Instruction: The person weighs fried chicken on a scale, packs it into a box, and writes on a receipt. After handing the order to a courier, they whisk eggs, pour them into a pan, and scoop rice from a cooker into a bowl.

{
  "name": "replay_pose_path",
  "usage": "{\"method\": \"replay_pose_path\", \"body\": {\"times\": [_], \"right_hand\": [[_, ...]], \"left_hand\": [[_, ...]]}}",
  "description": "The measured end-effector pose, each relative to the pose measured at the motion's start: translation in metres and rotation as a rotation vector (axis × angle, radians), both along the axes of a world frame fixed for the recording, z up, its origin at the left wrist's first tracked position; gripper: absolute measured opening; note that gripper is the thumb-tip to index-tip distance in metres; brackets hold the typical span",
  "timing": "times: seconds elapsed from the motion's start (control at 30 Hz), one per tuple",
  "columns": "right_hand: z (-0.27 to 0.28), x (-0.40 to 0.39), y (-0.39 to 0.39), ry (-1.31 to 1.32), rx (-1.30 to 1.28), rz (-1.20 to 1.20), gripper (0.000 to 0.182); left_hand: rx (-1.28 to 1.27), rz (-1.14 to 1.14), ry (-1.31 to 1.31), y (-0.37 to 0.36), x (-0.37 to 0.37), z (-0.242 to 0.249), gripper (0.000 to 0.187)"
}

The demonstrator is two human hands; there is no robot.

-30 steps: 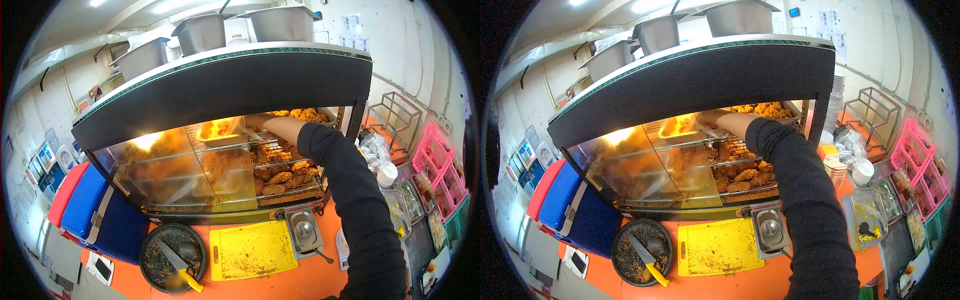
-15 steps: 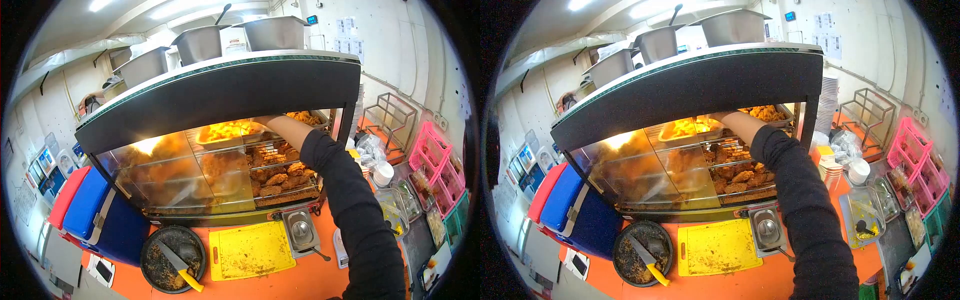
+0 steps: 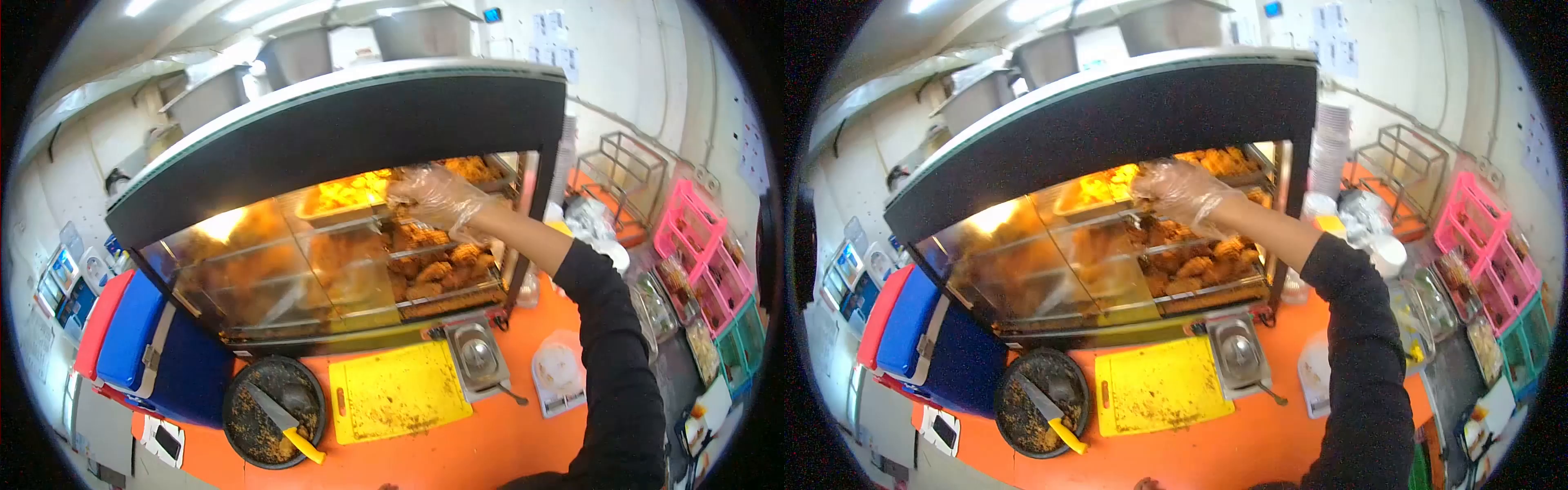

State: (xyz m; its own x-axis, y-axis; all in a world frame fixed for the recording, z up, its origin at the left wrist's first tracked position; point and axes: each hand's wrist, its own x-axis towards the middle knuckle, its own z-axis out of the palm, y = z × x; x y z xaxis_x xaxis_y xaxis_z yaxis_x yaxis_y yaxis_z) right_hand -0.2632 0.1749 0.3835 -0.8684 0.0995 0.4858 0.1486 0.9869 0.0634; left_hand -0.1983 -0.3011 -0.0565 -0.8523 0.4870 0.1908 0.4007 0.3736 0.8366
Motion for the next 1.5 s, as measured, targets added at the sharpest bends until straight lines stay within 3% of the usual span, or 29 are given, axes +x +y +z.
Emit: {"method": "replay_pose_path", "body": {"times": [0.07,0.1,0.23,0.37,0.43,0.5,0.57,0.6,0.7,0.73,0.8,0.83,0.9,1.03,1.1,1.13,1.2,1.23,1.3,1.5], "right_hand": [[-0.009,0.023,-0.010,0.103,0.243,0.096,0.025],[-0.019,0.043,-0.016,0.190,0.373,0.151,0.025],[-0.063,0.136,-0.049,0.074,0.219,-0.047,0.028],[-0.152,0.250,-0.051,-0.092,0.121,-0.113,0.020],[-0.204,0.298,-0.055,-0.182,-0.159,-0.250,0.018],[-0.260,0.325,-0.047,-0.418,-0.310,-0.531,0.023],[-0.313,0.336,-0.029,-0.427,-0.398,-0.558,0.024],[-0.325,0.339,-0.027,-0.435,-0.478,-0.578,0.026],[-0.294,0.329,-0.042,-0.446,-0.693,-0.556,0.036],[-0.307,0.336,-0.034,-0.444,-0.696,-0.559,0.036],[-0.350,0.347,-0.008,-0.414,-0.155,-0.217,0.050],[-0.334,0.348,-0.010,-0.411,-0.157,-0.218,0.050],[-0.279,0.345,-0.021,-0.493,-0.695,-0.430,0.062],[-0.268,0.378,-0.024,-0.429,-0.845,-0.477,0.053],[-0.288,0.397,-0.045,0.401,-1.333,-0.568,0.030],[-0.304,0.396,-0.058,0.398,-1.329,-0.566,0.030],[-0.340,0.397,-0.078,0.697,-0.557,-0.825,0.018],[-0.352,0.394,-0.079,0.690,-0.558,-0.820,0.018],[-0.372,0.382,-0.078,0.658,-0.320,-0.977,0.012],[-0.377,0.355,-0.062,0.830,-0.307,-0.935,0.012]], "left_hand": [[-0.100,-0.054,0.258,0.005,-0.004,0.024,0.020],[-0.095,-0.065,0.248,0.007,-0.004,0.032,0.020],[-0.138,-0.104,0.114,0.003,-0.001,0.007,0.028],[-0.169,-0.100,0.226,0.002,-0.006,0.007,0.024],[-0.183,-0.104,0.214,0.004,-0.004,0.008,0.024],[-0.116,-0.039,0.133,0.006,-0.002,0.009,0.016],[-0.163,-0.056,0.220,0.006,-0.002,0.014,0.015],[-0.178,-0.069,0.235,0.005,-0.002,0.014,0.016],[-0.171,-0.086,0.252,0.006,-0.002,0.013,0.019],[-0.147,-0.080,0.249,0.006,-0.001,0.013,0.020],[-0.163,-0.093,0.250,0.007,0.001,0.018,0.021],[-0.177,-0.102,0.249,0.007,0.001,0.020,0.022],[-0.161,-0.089,0.210,0.008,0.001,0.019,0.022],[-0.181,-0.070,0.186,0.006,0.000,0.017,0.022],[-0.161,-0.077,0.176,0.005,-0.002,0.013,0.021],[-0.141,-0.082,0.165,0.005,-0.003,0.012,0.021],[-0.145,-0.064,0.160,0.006,-0.003,0.009,0.020],[-0.153,-0.051,0.160,0.005,-0.003,0.008,0.020],[-0.155,-0.067,0.182,0.004,-0.003,0.008,0.020],[-0.138,-0.059,0.152,0.010,0.000,0.018,0.021]]}}
